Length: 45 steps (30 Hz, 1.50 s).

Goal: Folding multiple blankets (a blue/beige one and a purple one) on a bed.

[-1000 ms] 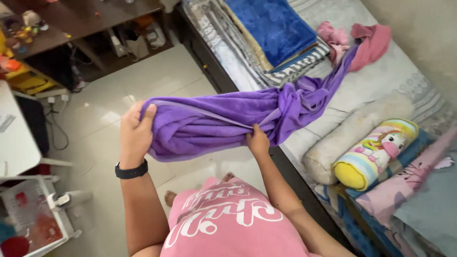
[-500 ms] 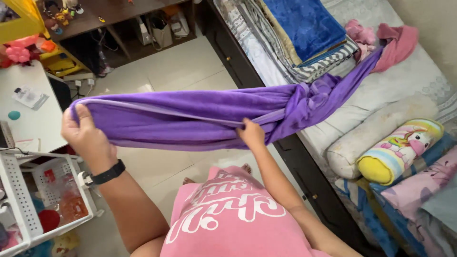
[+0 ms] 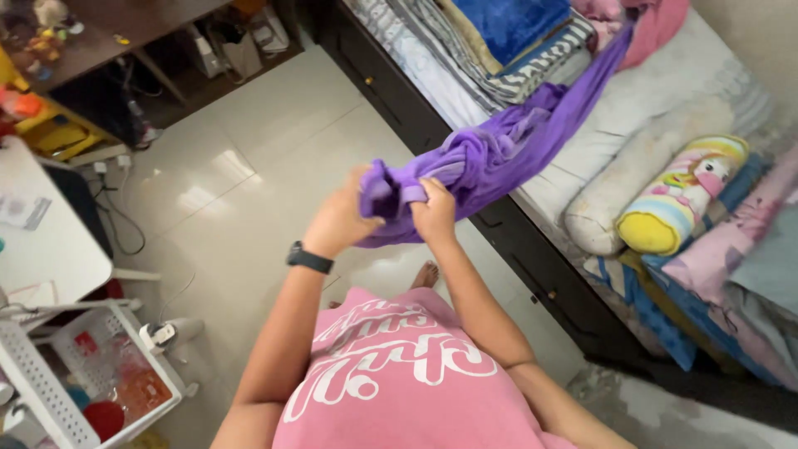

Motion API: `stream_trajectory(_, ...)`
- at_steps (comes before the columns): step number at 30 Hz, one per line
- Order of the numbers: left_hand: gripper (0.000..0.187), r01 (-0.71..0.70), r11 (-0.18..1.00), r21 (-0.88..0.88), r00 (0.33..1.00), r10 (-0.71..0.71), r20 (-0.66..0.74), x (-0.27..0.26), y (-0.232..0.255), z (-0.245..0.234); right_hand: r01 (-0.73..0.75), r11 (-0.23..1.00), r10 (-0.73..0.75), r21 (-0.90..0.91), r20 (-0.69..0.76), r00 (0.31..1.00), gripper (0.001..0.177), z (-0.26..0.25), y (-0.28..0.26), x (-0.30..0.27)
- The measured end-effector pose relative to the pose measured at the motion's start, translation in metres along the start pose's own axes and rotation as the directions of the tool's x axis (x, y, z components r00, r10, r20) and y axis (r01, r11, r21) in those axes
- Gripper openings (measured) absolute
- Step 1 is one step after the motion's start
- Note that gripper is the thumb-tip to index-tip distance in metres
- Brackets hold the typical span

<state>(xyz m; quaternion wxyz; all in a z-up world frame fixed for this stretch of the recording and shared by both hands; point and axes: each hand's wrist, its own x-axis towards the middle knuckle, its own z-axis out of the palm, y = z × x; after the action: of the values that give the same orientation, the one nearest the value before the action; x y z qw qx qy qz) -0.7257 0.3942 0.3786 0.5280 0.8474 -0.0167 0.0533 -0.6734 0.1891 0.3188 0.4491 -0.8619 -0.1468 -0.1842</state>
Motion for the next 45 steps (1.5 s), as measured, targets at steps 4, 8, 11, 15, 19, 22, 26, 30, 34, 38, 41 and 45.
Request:
stream_trajectory(4,0.102,-0.192,0.972,0.137,0.961,0.158,0.227,0.011,-0.025,0.065,-0.035,0.999,0.035,0.037,0.017,0.999,0.017,-0.026,-0.046,0.002)
stream_trajectory(8,0.086,-0.145,0.976,0.159,0.974,0.113,0.196,0.022,-0.019,0.086,0.002,1.000,-0.003,0.026,0.026,1.000,0.014,-0.049,-0.064,0.002)
stream_trajectory(11,0.078,-0.263,0.958,0.115,0.947,0.233,0.220,0.041,-0.026,0.084,0.038,0.999,-0.039,0.034,0.030,0.999,0.015,-0.063,-0.074,0.000)
stream_trajectory(15,0.048,-0.453,0.891,-0.023,0.810,0.422,0.408,0.078,-0.073,0.101,0.150,0.984,-0.160,0.093,0.114,0.980,0.012,-0.073,-0.070,0.001)
stream_trajectory(19,0.047,-0.105,0.974,-0.200,0.853,0.192,0.485,0.089,-0.041,0.095,0.251,0.960,-0.275,0.127,0.232,0.933,0.013,-0.058,-0.051,-0.012)
stream_trajectory(22,0.039,0.141,0.990,-0.027,0.807,-0.099,0.583,0.095,-0.040,0.114,0.267,0.945,-0.320,0.190,0.362,0.875,0.013,-0.054,-0.052,-0.022)
stream_trajectory(26,0.055,0.048,0.994,0.103,0.711,-0.106,0.695,0.095,-0.061,0.148,0.158,0.970,-0.231,0.185,0.493,0.839,0.011,-0.062,-0.048,-0.025)
stream_trajectory(30,0.040,0.015,0.991,-0.130,0.827,0.061,0.559,0.099,-0.080,0.159,0.078,0.972,-0.191,0.223,0.547,0.815,0.017,-0.077,-0.053,-0.013)
stream_trajectory(34,0.039,-0.050,0.989,-0.136,0.920,0.099,0.379,0.094,-0.038,0.134,-0.071,0.963,-0.092,0.259,0.566,0.819,0.024,-0.090,-0.029,0.002)
stream_trajectory(38,0.033,0.109,0.983,-0.145,0.953,-0.062,0.297,0.090,-0.005,0.121,-0.221,0.960,0.133,0.174,0.413,0.901,0.025,-0.097,0.030,0.011)
stream_trajectory(41,0.031,0.173,0.963,-0.208,0.938,-0.097,0.331,0.086,0.012,0.111,-0.273,0.960,0.243,0.064,0.294,0.924,0.030,-0.099,0.075,0.017)
stream_trajectory(45,0.031,0.096,0.975,-0.202,0.921,-0.010,0.390,0.079,0.039,0.084,-0.251,0.940,0.283,-0.233,0.116,0.952,0.073,-0.106,0.084,0.031)
